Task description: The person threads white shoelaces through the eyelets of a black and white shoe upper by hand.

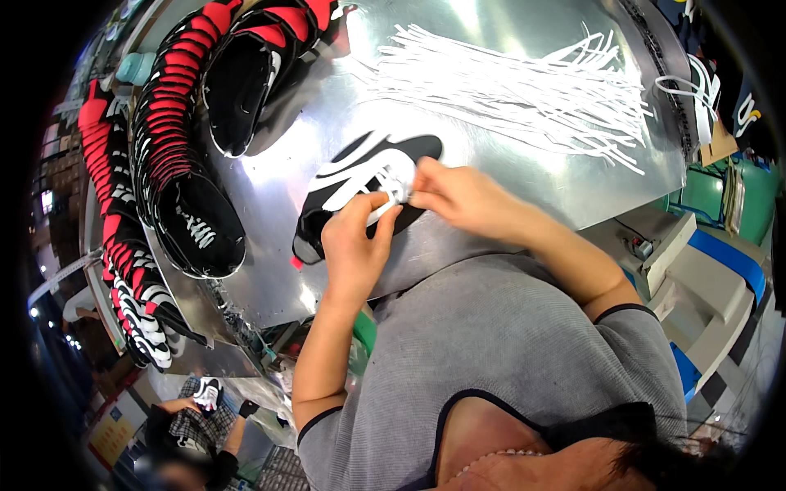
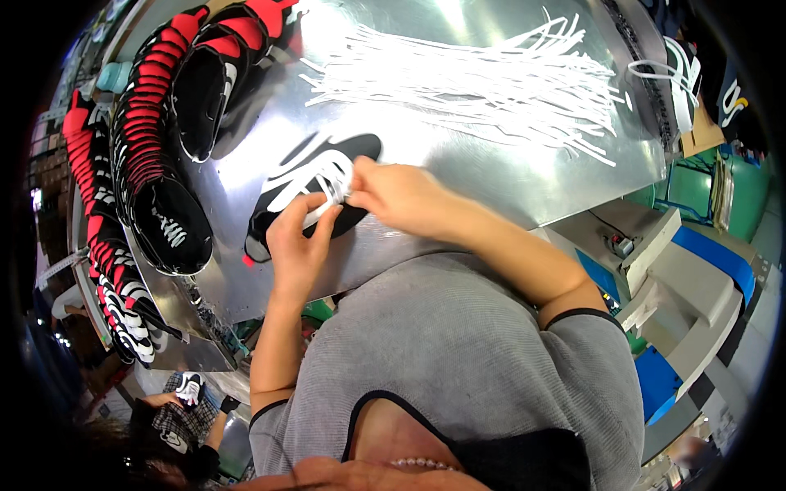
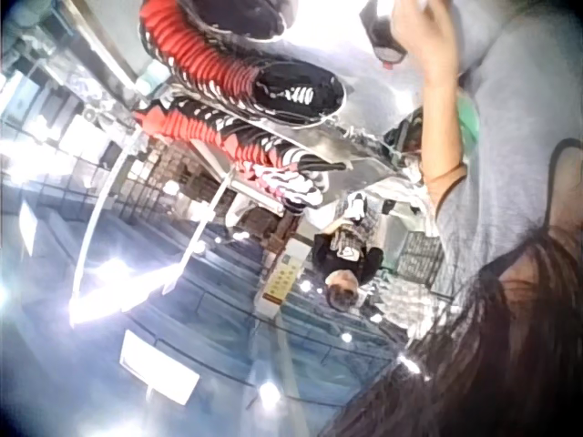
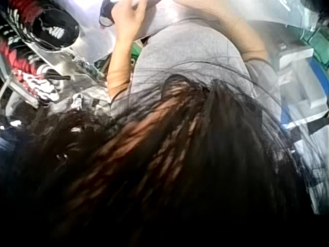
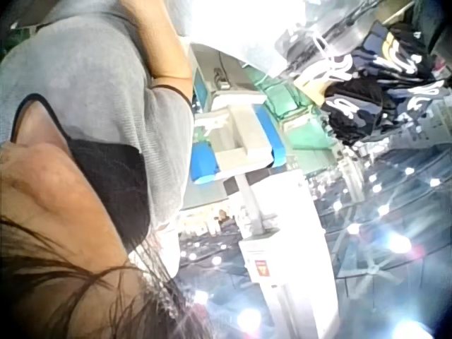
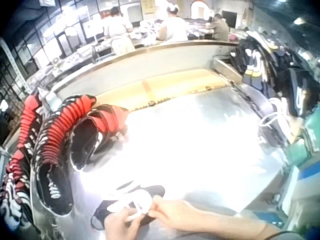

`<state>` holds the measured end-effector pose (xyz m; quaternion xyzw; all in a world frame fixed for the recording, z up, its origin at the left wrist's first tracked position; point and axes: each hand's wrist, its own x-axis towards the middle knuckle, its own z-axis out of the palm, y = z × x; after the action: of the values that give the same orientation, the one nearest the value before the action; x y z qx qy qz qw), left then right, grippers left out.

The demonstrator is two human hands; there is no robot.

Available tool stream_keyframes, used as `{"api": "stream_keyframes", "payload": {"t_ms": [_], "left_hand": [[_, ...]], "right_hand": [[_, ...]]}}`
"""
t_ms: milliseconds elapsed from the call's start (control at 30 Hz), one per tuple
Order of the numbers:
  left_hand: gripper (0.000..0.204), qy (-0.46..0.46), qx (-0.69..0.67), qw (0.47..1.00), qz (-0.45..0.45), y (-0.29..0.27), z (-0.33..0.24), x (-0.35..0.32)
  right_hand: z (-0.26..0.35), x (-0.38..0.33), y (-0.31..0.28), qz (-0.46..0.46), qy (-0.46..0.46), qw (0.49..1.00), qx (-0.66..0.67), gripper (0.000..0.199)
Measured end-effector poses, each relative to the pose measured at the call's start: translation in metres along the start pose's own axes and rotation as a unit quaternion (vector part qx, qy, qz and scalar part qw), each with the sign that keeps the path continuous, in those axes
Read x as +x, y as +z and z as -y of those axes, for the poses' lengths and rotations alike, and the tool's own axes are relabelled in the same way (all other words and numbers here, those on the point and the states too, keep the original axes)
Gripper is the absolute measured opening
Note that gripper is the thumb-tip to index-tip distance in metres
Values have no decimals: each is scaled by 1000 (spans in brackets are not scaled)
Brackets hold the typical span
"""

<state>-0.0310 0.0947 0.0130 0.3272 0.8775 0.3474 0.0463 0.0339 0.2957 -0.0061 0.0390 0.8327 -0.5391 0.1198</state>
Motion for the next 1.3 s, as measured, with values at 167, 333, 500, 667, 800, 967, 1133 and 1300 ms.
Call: {"api": "stream_keyframes", "payload": {"t_ms": [167, 333, 500, 667, 800, 967, 1133, 1300], "left_hand": [[15, 113, 67, 991, -40, 1, 2, -11], [20, 177, 129, 972, -91, 5, 5, -20], [19, 173, 82, 979, -71, 7, 6, -20], [20, 127, 48, 991, -13, 1, 5, -20], [29, 105, 27, 994, 15, -5, 5, -19], [67, -211, -102, 967, 104, -29, -10, -7], [62, -220, -95, 971, 14, -21, 2, -3], [48, -236, -51, 968, -67, -1, 4, -6]], "right_hand": [[45, -10, -40, -56, -51, 997, 0, 17], [35, 14, 16, -32, -179, 935, -305, 25], [33, 31, 5, 5, -106, 993, -60, 22], [72, 40, -64, -155, -154, 931, 291, 22], [63, 36, -68, -126, -144, 925, 329, 13], [12, 38, 11, -20, -17, 963, 268, 15], [23, 44, 27, -55, -15, 974, 218, 17], [29, 46, 23, -36, 5, 987, 157, 22]]}}
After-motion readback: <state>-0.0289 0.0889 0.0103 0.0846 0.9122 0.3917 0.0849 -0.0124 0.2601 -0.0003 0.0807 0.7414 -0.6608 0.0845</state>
